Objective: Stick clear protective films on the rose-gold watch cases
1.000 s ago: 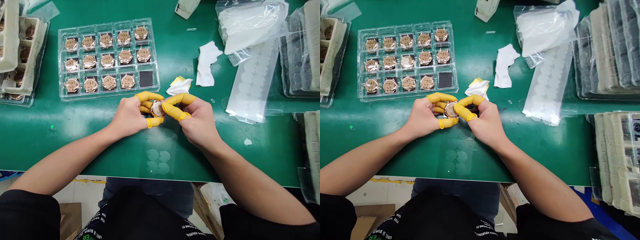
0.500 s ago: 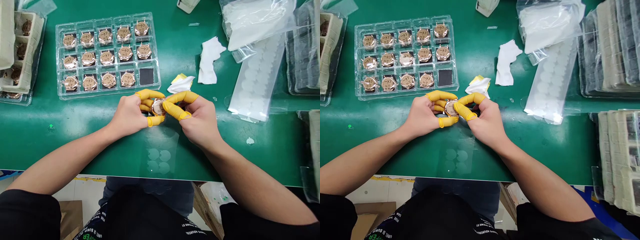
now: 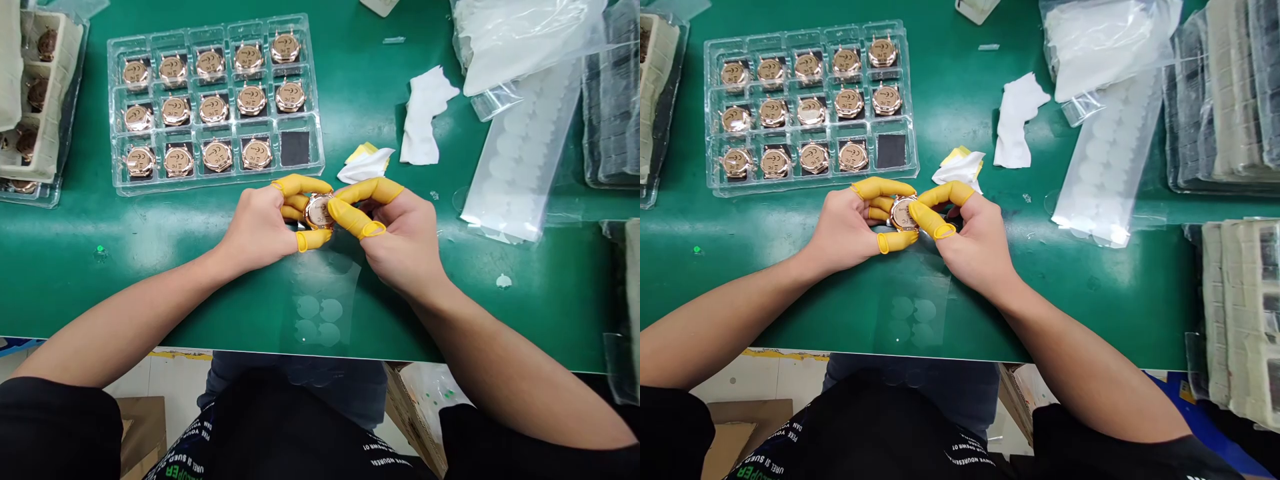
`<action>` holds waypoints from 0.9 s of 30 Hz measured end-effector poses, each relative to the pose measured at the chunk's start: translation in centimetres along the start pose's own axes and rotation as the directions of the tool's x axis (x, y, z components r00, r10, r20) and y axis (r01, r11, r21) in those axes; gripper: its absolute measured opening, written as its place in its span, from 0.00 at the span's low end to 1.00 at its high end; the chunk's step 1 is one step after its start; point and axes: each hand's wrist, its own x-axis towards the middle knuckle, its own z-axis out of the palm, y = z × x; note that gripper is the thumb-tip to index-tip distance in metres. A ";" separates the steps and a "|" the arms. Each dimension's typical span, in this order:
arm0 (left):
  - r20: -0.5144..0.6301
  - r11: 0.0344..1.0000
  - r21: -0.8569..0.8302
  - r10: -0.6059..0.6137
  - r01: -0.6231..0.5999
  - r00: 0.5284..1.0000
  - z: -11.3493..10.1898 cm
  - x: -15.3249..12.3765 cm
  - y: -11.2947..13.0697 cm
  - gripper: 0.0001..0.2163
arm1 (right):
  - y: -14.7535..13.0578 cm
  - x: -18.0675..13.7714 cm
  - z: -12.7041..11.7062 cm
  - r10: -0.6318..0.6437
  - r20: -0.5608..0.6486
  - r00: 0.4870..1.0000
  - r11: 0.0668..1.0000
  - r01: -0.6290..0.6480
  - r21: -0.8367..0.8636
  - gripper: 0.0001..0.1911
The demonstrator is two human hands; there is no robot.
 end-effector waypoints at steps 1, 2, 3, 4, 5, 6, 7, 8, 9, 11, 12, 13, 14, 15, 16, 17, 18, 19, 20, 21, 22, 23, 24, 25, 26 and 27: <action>0.000 1.000 -0.003 -0.004 0.004 1.000 0.0 0.0 0.0 0.25 | 0.0 0.0 0.0 -0.004 0.001 1.000 1.000 0.004 -0.005 0.13; 0.001 1.000 -0.007 -0.008 0.008 1.000 0.0 0.0 0.0 0.25 | 0.1 -0.1 0.0 -0.008 0.002 1.000 1.000 0.008 -0.010 0.14; 0.000 1.000 -0.011 -0.011 0.011 1.000 0.0 0.0 0.0 0.25 | 0.1 -0.1 0.1 -0.013 0.004 1.000 1.000 0.013 -0.017 0.14; -0.002 1.000 -0.017 -0.012 0.012 1.000 0.0 0.0 0.0 0.24 | 0.1 -0.2 0.2 -0.019 0.010 1.000 1.000 0.019 -0.023 0.14; -0.002 1.000 -0.021 -0.013 0.013 1.000 0.0 0.0 0.0 0.24 | 0.1 -0.3 0.3 -0.027 0.017 0.999 0.999 0.027 -0.030 0.15; -0.006 1.000 -0.023 -0.013 0.013 1.000 0.0 0.0 0.0 0.25 | 0.0 -0.3 0.3 -0.040 0.018 0.999 0.998 0.040 -0.037 0.15; -0.012 1.000 -0.023 -0.012 0.012 1.000 0.0 0.1 0.0 0.25 | 0.0 -0.3 0.3 -0.063 0.006 0.998 0.997 0.063 -0.047 0.15; -0.019 1.000 -0.022 -0.014 0.013 1.000 0.0 0.1 0.0 0.25 | 0.0 -0.2 0.1 -0.100 -0.025 0.995 0.993 0.098 -0.062 0.15; -0.026 1.000 -0.021 -0.017 0.017 1.000 -0.1 0.2 -0.1 0.25 | 0.0 0.0 -0.2 -0.148 -0.074 0.986 0.986 0.142 -0.089 0.15; -0.037 0.999 -0.024 -0.030 0.029 0.999 -0.2 0.3 -0.1 0.26 | 0.2 0.8 -1.3 -0.282 -0.199 0.938 0.948 0.242 -0.206 0.14; -0.039 0.999 -0.030 -0.035 0.034 0.999 -0.2 0.4 -0.2 0.26 | 0.5 1.2 -2.0 -0.353 -0.234 0.906 0.912 0.279 -0.300 0.15; -0.036 0.999 -0.035 -0.039 0.038 0.999 -0.2 0.4 -0.2 0.26 | 0.9 1.7 -2.6 -0.409 -0.229 0.883 0.865 0.297 -0.404 0.16; -0.034 0.999 -0.039 -0.040 0.038 0.999 -0.2 0.4 -0.2 0.26 | 1.4 2.2 -3.2 -0.447 -0.191 0.874 0.810 0.304 -0.502 0.16; -0.031 0.999 -0.042 -0.036 0.034 0.999 -0.3 0.4 -0.3 0.26 | 1.9 2.6 -3.7 -0.458 -0.134 0.879 0.755 0.305 -0.581 0.16; -0.028 0.999 -0.043 -0.031 0.030 0.999 -0.3 0.4 -0.3 0.26 | 2.4 3.0 -4.0 -0.446 -0.077 0.892 0.711 0.301 -0.635 0.14; -0.025 0.999 -0.043 -0.028 0.027 0.999 -0.3 0.4 -0.3 0.26 | 2.9 3.3 -4.2 -0.424 -0.034 0.905 0.686 0.296 -0.665 0.11; -0.022 0.999 -0.044 -0.027 0.026 0.999 -0.3 0.4 -0.3 0.26 | 3.3 3.6 -4.3 -0.409 -0.017 0.912 0.682 0.293 -0.670 0.07; -0.021 0.999 -0.046 -0.031 0.030 0.999 -0.3 0.4 -0.3 0.26 | 3.7 3.9 -4.3 -0.416 -0.028 0.909 0.691 0.296 -0.659 0.04; -0.021 0.998 -0.048 -0.037 0.036 0.999 -0.3 0.3 -0.3 0.26 | 3.9 4.2 -4.3 -0.441 -0.063 0.895 0.708 0.305 -0.637 0.03; -0.020 0.998 -0.051 -0.044 0.043 0.999 -0.3 0.3 -0.3 0.26 | 4.1 4.5 -4.3 -0.475 -0.115 0.873 0.728 0.316 -0.609 0.03; -0.020 0.997 -0.053 -0.051 0.049 0.999 -0.3 0.3 -0.3 0.27 | 4.3 4.8 -4.5 -0.516 -0.183 0.837 0.740 0.328 -0.587 0.04; -0.020 0.997 -0.056 -0.054 0.053 0.998 -0.3 0.3 -0.3 0.27 | 4.3 5.0 -4.7 -0.551 -0.253 0.795 0.742 0.327 -0.586 0.05; -0.018 0.997 -0.057 -0.056 0.055 0.998 -0.3 0.3 -0.3 0.27 | 4.4 5.3 -5.0 -0.575 -0.314 0.756 0.733 0.306 -0.608 0.07; -0.016 0.997 -0.060 -0.055 0.054 0.998 -0.3 0.3 -0.3 0.27 | 4.3 5.5 -5.4 -0.590 -0.353 0.726 0.718 0.271 -0.641 0.09; -0.013 0.997 -0.062 -0.053 0.053 0.998 -0.3 0.3 -0.3 0.27 | 4.3 5.5 -5.7 -0.586 -0.369 0.721 0.706 0.232 -0.669 0.11; -0.011 0.997 -0.065 -0.053 0.053 0.999 -0.3 0.3 -0.2 0.27 | 4.2 5.5 -5.9 -0.561 -0.366 0.743 0.707 0.199 -0.678 0.12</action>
